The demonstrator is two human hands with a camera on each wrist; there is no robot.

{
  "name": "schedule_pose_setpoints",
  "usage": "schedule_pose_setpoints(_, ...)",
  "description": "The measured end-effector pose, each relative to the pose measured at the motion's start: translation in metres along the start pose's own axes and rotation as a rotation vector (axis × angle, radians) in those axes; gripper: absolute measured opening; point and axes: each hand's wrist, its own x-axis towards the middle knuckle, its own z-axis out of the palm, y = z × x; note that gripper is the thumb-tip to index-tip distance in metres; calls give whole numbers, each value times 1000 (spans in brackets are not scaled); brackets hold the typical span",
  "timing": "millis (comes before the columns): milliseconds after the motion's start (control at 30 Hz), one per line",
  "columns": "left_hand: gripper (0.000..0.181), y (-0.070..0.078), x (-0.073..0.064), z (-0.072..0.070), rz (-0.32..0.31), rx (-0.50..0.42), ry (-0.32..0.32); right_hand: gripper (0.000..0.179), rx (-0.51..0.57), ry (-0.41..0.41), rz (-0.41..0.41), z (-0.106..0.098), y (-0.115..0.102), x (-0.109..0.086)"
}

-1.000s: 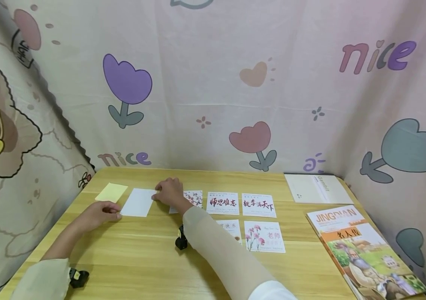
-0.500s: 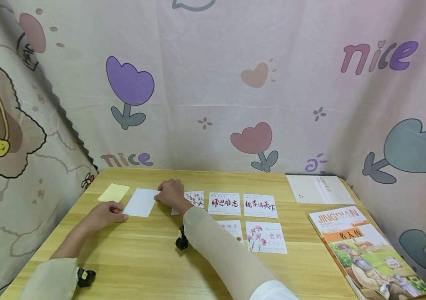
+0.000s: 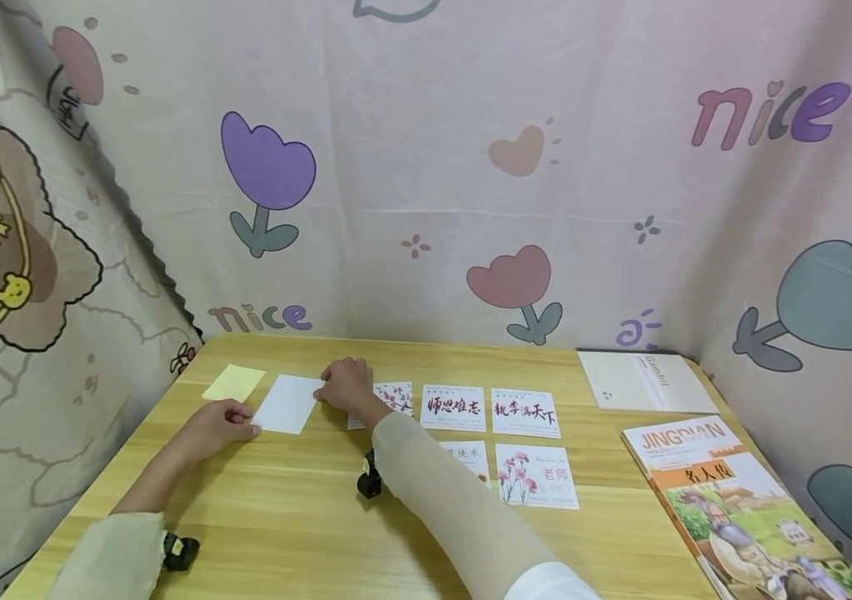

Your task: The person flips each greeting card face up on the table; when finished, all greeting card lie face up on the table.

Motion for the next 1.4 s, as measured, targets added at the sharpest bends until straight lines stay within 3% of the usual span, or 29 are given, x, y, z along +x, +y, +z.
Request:
schedule_pose_setpoints(300,45,6,2,2,-18,31,40,28,27,6,-26,1,4,1)
schedule_pose_setpoints(567,37,10,4,4,-34,33,60,32,187,-88,-131,-9,18,5)
schedule_pose_setpoints(867,42,19,2,4,-51,22,48,36,82,-94,-182,-7,24,9)
schedule_pose_setpoints(1400,44,25,4,8,-105,28,65,29,71,-96,-205,-6,26,10)
